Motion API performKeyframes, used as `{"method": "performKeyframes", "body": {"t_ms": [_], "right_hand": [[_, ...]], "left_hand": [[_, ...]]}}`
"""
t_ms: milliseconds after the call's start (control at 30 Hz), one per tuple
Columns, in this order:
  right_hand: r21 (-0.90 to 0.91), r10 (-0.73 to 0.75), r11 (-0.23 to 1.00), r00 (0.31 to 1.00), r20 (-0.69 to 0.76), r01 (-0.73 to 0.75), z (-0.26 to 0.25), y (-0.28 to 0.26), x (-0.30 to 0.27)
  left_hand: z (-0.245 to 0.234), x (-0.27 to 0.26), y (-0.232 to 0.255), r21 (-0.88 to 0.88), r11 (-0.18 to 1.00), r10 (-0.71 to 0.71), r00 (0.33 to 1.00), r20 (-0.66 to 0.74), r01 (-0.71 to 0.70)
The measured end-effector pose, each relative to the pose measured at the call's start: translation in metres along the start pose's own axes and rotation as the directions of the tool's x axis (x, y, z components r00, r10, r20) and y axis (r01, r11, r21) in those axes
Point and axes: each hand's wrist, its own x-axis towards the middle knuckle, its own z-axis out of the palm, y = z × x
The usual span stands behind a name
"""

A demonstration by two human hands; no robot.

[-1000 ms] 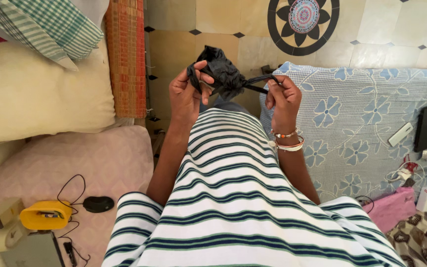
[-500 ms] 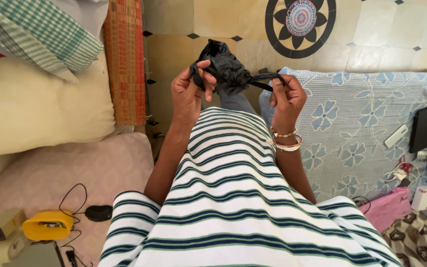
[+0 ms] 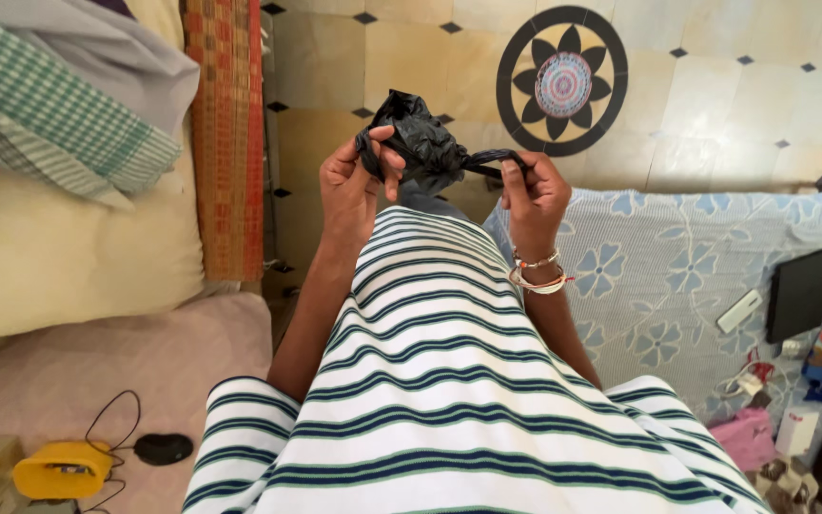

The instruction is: The person lifts a black plastic garbage bag from an orange bucket, gathers the top edges, and twists the neck to secure the contents. They then walk from a bedroom area to an outdoor balcony and drop the tied bag into a green bin.

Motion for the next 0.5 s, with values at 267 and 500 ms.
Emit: {"method": "performKeyframes", "body": {"t_ms": [267,500], "right_hand": [[-0.123,-0.013,0.992,0.999,0.046,0.019,-0.025,-0.007,0.053],[-0.183,-0.079,0.979,0.994,0.072,0.092,-0.044,-0.001,0.094]], "left_hand": [[0.033,0.046,-0.015,0.068,0.997,-0.036,0.997,-0.071,0.041],[0.034,0.079,-0.040,0.221,0.972,-0.059,0.993,-0.104,0.081]]}}
